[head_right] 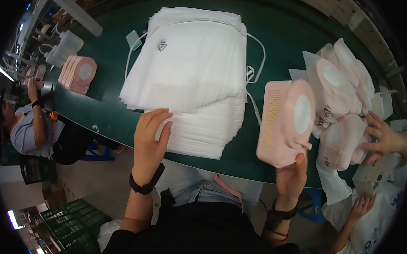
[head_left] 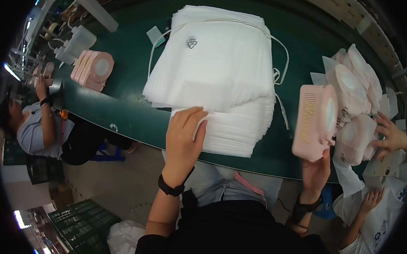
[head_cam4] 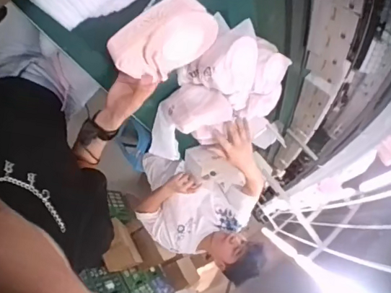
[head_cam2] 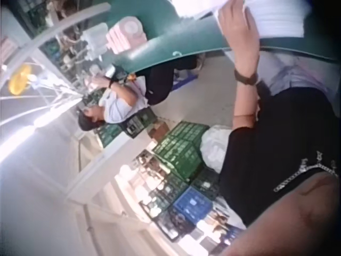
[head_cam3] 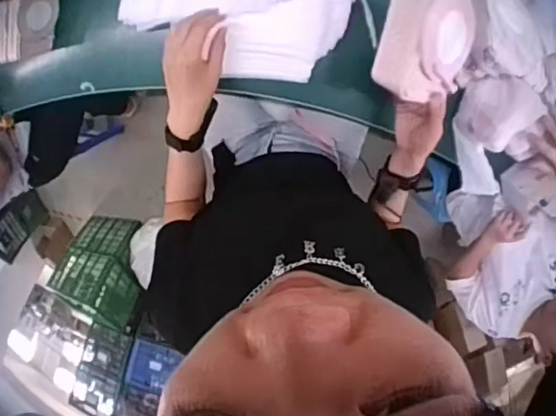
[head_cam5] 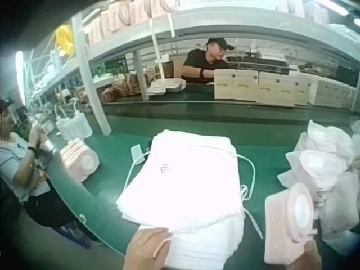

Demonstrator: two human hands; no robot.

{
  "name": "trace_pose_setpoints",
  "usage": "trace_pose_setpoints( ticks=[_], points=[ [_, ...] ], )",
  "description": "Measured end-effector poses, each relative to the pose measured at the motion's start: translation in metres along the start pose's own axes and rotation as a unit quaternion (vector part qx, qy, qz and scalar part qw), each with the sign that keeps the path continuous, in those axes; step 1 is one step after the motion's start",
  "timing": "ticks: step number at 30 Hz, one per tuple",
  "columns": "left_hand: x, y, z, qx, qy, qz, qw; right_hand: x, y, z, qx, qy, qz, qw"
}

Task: Placing pink electronic fan units into white protective plastic bags on an assembly line.

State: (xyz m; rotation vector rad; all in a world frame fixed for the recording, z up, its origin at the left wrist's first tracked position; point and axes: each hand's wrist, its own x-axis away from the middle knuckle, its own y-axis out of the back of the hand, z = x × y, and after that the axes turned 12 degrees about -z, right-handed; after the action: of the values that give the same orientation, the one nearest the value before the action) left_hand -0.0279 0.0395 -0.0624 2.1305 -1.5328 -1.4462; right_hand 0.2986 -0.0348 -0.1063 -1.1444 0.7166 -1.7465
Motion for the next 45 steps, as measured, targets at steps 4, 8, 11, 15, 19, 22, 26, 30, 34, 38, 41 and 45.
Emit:
trace_pose_setpoints(
  ticks=[4, 8, 11, 15, 19, 22, 26, 30, 34, 38, 41, 45],
  points=[
    [-0.025, 0.004, 0.021, -0.061, -0.031, -0.037, 0.997, 0.002, -0.01, -0.001, 0.108, 0.088, 0.02, 0.99],
    [-0.044, 0.006, 0.039, -0.087, -0.037, 0.054, 0.994, 0.0, -0.005, -0.003, 0.174, 0.098, 0.084, 0.976],
    [-0.047, 0.005, 0.036, -0.07, -0.041, 0.065, 0.995, 0.007, -0.003, -0.012, 0.081, 0.046, 0.041, 0.995],
    [-0.049, -0.002, 0.019, -0.076, -0.058, 0.081, 0.992, 0.01, 0.0, -0.024, 0.095, 0.042, 0.07, 0.992],
    [-0.052, -0.002, 0.026, -0.064, -0.043, 0.076, 0.994, 0.012, 0.002, -0.023, 0.154, 0.029, 0.105, 0.982],
    [-0.049, 0.001, 0.02, 0.005, 0.022, 0.079, 0.997, 0.013, -0.003, -0.024, 0.145, -0.021, 0.134, 0.98],
    [-0.034, -0.004, -0.005, 0.184, 0.158, 0.121, 0.963, 0.022, -0.019, -0.042, 0.146, -0.049, 0.112, 0.982],
    [-0.017, -0.025, -0.047, 0.326, 0.221, 0.172, 0.903, 0.016, -0.024, -0.067, 0.103, -0.094, 0.131, 0.982],
    [-0.005, -0.035, -0.066, 0.42, 0.293, 0.173, 0.841, 0.008, -0.035, -0.075, 0.098, -0.077, 0.143, 0.982],
    [-0.005, -0.036, -0.06, 0.501, 0.417, 0.101, 0.752, 0.0, -0.041, -0.07, 0.099, -0.023, 0.077, 0.992],
    [-0.008, -0.027, -0.048, 0.56, 0.475, 0.022, 0.679, 0.001, -0.021, -0.049, 0.161, 0.033, 0.048, 0.985],
    [-0.01, -0.024, -0.047, 0.519, 0.411, 0.045, 0.748, 0.02, 0.006, -0.007, 0.273, 0.105, 0.017, 0.956]
  ],
)
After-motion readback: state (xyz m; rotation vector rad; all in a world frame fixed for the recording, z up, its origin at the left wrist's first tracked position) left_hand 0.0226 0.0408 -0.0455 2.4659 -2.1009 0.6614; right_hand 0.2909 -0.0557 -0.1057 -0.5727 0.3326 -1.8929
